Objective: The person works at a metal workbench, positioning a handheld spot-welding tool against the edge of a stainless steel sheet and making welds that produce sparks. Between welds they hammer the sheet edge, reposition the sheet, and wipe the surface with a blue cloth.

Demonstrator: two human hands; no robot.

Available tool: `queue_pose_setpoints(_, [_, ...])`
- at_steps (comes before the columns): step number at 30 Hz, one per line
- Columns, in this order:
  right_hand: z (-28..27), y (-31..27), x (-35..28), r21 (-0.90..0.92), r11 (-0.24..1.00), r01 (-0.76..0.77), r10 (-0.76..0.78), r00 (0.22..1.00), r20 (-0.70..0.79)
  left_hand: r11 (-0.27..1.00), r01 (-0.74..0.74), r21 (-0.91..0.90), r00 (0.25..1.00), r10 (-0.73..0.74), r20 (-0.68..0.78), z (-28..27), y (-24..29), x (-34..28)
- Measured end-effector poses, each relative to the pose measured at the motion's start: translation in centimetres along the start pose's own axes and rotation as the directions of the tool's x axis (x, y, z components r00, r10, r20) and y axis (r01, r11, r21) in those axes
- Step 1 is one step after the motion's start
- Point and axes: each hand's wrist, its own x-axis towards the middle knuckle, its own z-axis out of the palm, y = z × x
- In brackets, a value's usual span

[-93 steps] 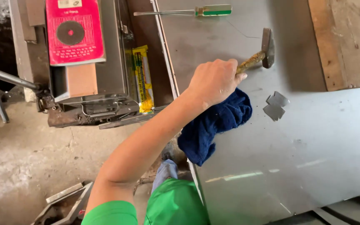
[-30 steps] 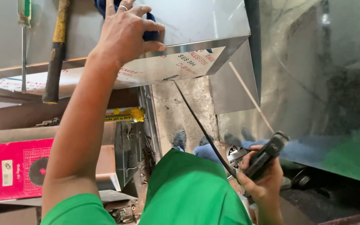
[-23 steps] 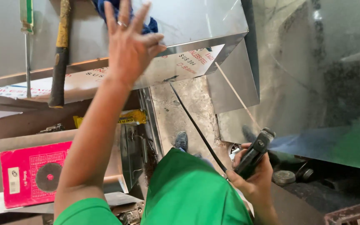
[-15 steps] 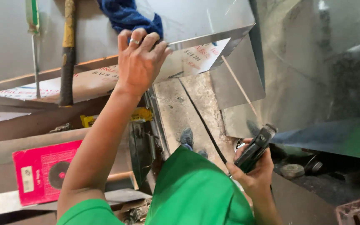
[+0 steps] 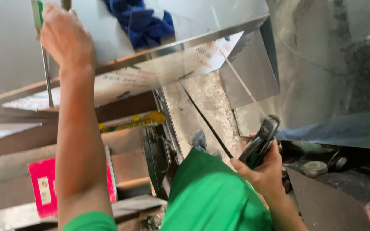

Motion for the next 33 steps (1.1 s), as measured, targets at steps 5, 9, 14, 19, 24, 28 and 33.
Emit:
queue_pose_setpoints(5, [1.0,-1.2,0.9,-0.158,0.986,-0.056,0.056,0.998,-0.003,0.831,-0.125,-0.543,0.983,0.178,0.046,-11.3,6.2,-3.3])
queue_pose_setpoints(9, [1.8,-2.1,1.2,-0.214,0.975,0.053,-0.022,0.989,0.146,0.626,-0.037,-0.779,0.869,0.405,0.284,-12.9,9.8,-5.8])
queue_pose_setpoints(14, [3.1,-1.6,1.9,-0.469,0.856,0.219,-0.15,0.972,0.18,0.556,-0.171,-0.814,0.822,0.535,0.193,-11.6,12.6,-7.5])
queue_pose_setpoints(19, [4.5,-1.8,2.2,-0.52,0.804,0.288,-0.221,0.957,0.189,0.659,-0.083,-0.747,0.796,0.495,0.348,-10.8,13.3,-6.7])
queue_pose_setpoints(24, [5.2,-2.4,1.8,-0.531,0.809,0.253,-0.2,0.967,0.155,0.72,-0.234,-0.653,0.8,0.525,0.292,-11.3,13.0,-5.7])
queue_pose_setpoints(28, [6.4,-4.0,2.1,-0.556,0.813,0.172,-0.137,0.985,0.104,0.721,-0.241,-0.65,0.781,0.542,0.31,-11.6,12.8,-5.1])
queue_pose_setpoints(33, [7.2,-4.4,2.8,-0.588,0.785,0.197,-0.174,0.98,0.096,0.763,-0.261,-0.592,0.77,0.534,0.348,-12.0,12.4,-4.4])
